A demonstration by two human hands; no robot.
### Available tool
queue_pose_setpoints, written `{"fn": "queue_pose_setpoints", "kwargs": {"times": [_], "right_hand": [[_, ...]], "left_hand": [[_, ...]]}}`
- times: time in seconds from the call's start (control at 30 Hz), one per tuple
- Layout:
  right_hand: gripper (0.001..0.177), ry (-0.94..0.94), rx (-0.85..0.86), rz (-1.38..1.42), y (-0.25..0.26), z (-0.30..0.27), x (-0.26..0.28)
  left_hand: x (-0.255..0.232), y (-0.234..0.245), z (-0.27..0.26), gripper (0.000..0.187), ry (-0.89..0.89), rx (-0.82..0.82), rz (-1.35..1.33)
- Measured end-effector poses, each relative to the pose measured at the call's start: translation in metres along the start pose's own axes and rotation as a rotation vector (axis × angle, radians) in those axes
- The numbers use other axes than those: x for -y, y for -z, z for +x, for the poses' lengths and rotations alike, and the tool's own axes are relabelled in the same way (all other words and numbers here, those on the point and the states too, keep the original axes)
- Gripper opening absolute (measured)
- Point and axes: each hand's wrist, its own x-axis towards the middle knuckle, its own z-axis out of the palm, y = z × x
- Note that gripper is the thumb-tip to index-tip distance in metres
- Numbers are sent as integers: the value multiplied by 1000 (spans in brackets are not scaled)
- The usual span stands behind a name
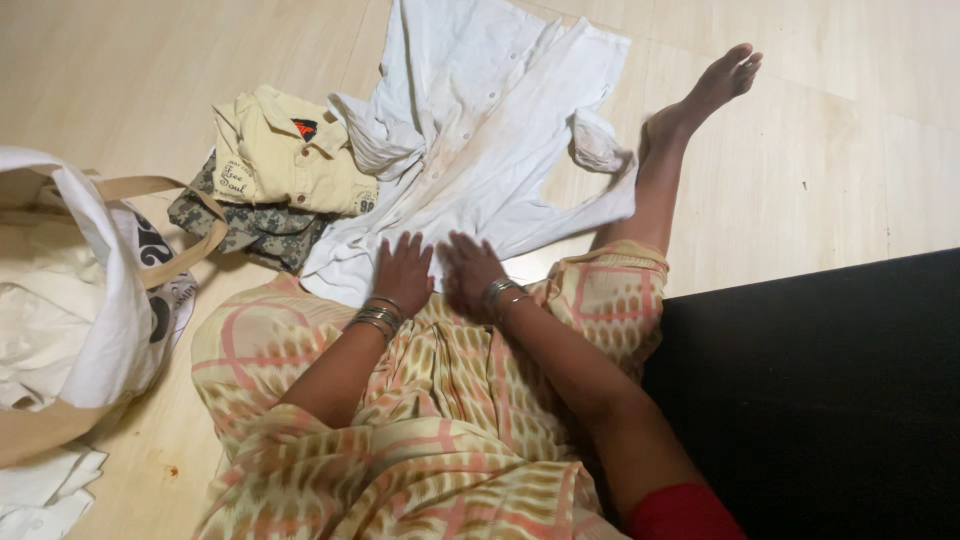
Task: The person sits on the floor and folds a light green shirt, smoothing it out and folding it into a neat rectangle. They then retrieve additional folded clothes from a bag and place them on the floor.
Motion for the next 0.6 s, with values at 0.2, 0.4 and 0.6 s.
{"fn": "queue_pose_setpoints", "kwargs": {"times": [0.2, 0.4, 0.6], "right_hand": [[74, 29, -31, 74, -23, 24, 5], [81, -428, 6, -10, -3, 25, -98], [86, -742, 114, 77, -14, -8, -186]], "left_hand": [[6, 2, -13, 77, 98, 396, -58], [32, 6, -9, 86, 198, 442, -27], [81, 12, -6, 88, 344, 568, -13]]}}
